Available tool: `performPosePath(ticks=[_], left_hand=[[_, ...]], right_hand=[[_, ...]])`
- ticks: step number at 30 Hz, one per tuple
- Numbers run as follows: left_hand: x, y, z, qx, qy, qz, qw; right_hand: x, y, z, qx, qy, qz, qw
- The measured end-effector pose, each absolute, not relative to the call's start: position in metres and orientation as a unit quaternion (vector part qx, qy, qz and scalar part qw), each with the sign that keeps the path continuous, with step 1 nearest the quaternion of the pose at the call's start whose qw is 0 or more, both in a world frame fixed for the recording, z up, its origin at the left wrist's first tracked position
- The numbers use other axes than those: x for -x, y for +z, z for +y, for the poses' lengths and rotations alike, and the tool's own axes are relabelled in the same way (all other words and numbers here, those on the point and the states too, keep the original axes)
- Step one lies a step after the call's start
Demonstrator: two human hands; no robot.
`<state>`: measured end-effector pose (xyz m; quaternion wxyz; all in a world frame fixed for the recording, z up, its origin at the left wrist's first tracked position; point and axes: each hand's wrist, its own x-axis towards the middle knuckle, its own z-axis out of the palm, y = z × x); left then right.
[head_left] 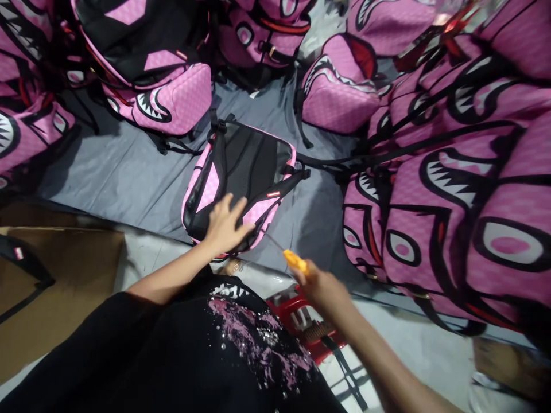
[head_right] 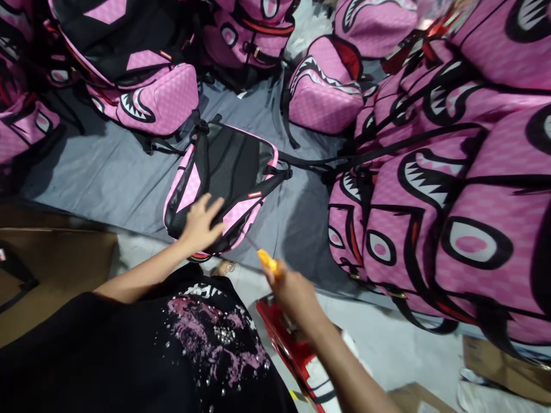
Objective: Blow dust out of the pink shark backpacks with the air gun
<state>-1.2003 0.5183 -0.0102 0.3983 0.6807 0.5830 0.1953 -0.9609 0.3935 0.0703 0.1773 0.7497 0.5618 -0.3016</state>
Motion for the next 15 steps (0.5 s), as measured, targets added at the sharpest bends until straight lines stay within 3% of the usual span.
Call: performPosePath(ticks=[3,6,15], left_hand=[[1.254,-0.008,0.538,-0.405,0.342,0.693,0.489],[1.289,-0.018,0.562,-0.126,0.311,0.701,0.629],[1.292,-0.044,0.584,-0.033,0.256,0.528,0.809]], right_hand=[[0.996,0.043,0.360,-0.727,-0.322,0.573,0.200],[1.026,0.011,0.352,-0.741,-0.301,0.568,0.196],[1.059,-0.068,0.368,-0.764,-0.178,0.608,0.124]])
